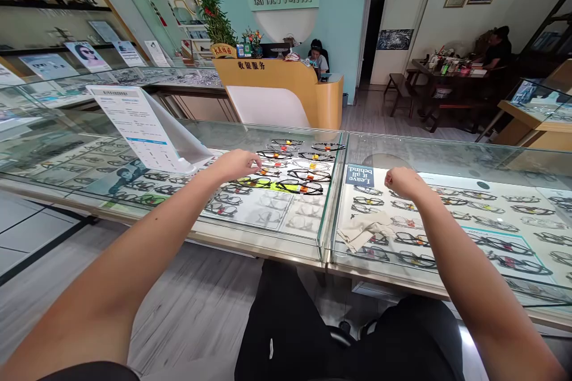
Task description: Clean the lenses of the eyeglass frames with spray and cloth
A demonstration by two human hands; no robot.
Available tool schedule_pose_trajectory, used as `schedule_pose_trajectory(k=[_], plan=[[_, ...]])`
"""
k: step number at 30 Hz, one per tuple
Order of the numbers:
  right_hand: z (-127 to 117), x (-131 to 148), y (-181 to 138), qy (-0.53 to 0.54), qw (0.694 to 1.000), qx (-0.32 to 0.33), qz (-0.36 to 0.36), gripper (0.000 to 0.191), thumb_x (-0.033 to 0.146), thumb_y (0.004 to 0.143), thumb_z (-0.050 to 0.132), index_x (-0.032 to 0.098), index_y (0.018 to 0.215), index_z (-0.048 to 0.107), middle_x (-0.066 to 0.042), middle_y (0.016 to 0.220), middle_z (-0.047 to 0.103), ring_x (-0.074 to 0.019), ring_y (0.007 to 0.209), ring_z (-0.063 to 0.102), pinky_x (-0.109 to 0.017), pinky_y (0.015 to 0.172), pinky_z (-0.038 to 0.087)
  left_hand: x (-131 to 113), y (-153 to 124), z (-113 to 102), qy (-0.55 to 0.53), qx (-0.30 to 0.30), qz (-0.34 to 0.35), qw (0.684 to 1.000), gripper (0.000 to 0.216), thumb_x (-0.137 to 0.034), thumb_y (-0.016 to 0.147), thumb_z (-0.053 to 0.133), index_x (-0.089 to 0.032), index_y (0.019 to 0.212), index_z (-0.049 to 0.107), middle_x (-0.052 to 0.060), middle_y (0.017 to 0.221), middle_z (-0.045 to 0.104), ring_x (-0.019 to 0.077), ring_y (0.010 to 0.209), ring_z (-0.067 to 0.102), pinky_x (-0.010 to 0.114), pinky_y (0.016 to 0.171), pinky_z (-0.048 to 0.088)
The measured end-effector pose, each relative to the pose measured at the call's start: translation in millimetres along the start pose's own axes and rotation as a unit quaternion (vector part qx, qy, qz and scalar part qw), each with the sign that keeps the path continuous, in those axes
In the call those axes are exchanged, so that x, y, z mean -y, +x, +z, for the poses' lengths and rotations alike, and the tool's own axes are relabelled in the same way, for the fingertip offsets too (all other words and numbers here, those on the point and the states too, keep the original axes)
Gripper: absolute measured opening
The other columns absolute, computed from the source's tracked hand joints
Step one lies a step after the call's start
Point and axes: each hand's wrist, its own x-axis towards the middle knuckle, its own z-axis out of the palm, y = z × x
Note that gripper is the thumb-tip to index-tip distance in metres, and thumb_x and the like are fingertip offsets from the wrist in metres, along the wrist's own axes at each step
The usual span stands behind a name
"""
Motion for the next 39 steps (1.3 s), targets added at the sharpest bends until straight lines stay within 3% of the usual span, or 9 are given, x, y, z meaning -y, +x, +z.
schedule_pose_trajectory(k=[8, 16, 22, 27, 29, 32, 35, 39], plan=[[10, -5, 5, 0.035, 0.999, 0.015, -0.01, 0.011, 0.018, 0.091, 0.061, 0.016, 0.084, 0.069, -0.021, 0.098, 0.075, -0.0302, 0.089, 0.069, -0.038, 0.08, 0.047, -7, -3, -2, 0.042, 0.028, -0.013, 0.999, 0.037, -0.044, 0.09, 0.06, -0.027, 0.116, 0.079, 0.005, 0.106, 0.08, 0.0233, 0.087, 0.07, 0.029, 0.064, 0.034], [-2, -15, -5, 0.243, 0.969, 0.022, -0.043, 0.026, 0.043, 0.102, 0.047, 0.023, 0.089, 0.056, -0.011, 0.094, 0.07, -0.026, 0.087, 0.065, -0.036, 0.075, 0.05, -5, 8, 6, 0.093, 0.032, -0.008, 0.995, 0.042, -0.044, 0.093, 0.057, -0.028, 0.127, 0.076, 0.009, 0.111, 0.082, 0.0277, 0.095, 0.073, 0.029, 0.074, 0.044], [-6, 4, -16, 0.414, 0.897, 0.09, -0.127, 0.039, 0.06, 0.1, 0.052, 0.023, 0.089, 0.059, -0.006, 0.092, 0.067, -0.0223, 0.091, 0.068, -0.038, 0.089, 0.055, -2, 20, 13, 0.122, 0.035, 0.0, 0.992, 0.035, -0.038, 0.094, 0.058, -0.027, 0.118, 0.08, 0.012, 0.111, 0.082, 0.0307, 0.101, 0.074, 0.03, 0.08, 0.047], [-7, 22, -22, 0.624, 0.747, 0.177, -0.148, 0.042, 0.056, 0.081, 0.086, 0.02, 0.084, 0.064, -0.001, 0.083, 0.06, -0.0166, 0.078, 0.059, -0.036, 0.079, 0.05, -1, 17, 11, 0.127, 0.032, -0.003, 0.991, 0.034, -0.036, 0.095, 0.055, -0.027, 0.117, 0.08, 0.011, 0.11, 0.082, 0.0292, 0.102, 0.074, 0.028, 0.076, 0.045], [-8, 29, -23, 0.662, 0.711, 0.199, -0.127, 0.041, 0.049, 0.075, 0.093, 0.019, 0.085, 0.067, 0.0, 0.082, 0.061, -0.0145, 0.074, 0.057, -0.033, 0.076, 0.049, 1, 13, 5, 0.126, 0.024, -0.012, 0.992, 0.035, -0.037, 0.095, 0.055, -0.026, 0.117, 0.08, 0.011, 0.111, 0.082, 0.029, 0.101, 0.074, 0.028, 0.074, 0.044], [-8, 36, -24, 0.682, 0.69, 0.223, -0.101, 0.038, 0.043, 0.072, 0.096, 0.017, 0.085, 0.07, 0.0, 0.081, 0.063, -0.0136, 0.073, 0.059, -0.031, 0.072, 0.05, 3, 6, -9, 0.111, 0.004, -0.032, 0.993, 0.035, -0.041, 0.094, 0.058, -0.026, 0.116, 0.081, 0.01, 0.109, 0.083, 0.029, 0.096, 0.073, 0.029, 0.07, 0.041], [-9, 38, -25, 0.679, 0.684, 0.25, -0.094, 0.036, 0.039, 0.072, 0.096, 0.016, 0.083, 0.071, 0.0, 0.078, 0.063, -0.0132, 0.071, 0.061, -0.029, 0.069, 0.05, -5, -3, -28, 0.05, -0.032, -0.047, 0.997, 0.033, -0.05, 0.089, 0.066, -0.026, 0.106, 0.081, 0.007, 0.094, 0.081, 0.0265, 0.082, 0.07, 0.029, 0.065, 0.036], [-9, 38, -26, 0.677, 0.687, 0.254, -0.075, 0.034, 0.037, 0.07, 0.096, 0.016, 0.082, 0.071, 0.001, 0.075, 0.063, -0.0132, 0.07, 0.062, -0.028, 0.067, 0.05, -49, -13, -46, -0.124, -0.07, -0.014, 0.99, 0.039, -0.061, 0.083, 0.073, -0.023, 0.093, 0.079, 0.002, 0.069, 0.067, 0.0189, 0.065, 0.057, 0.028, 0.06, 0.031]])
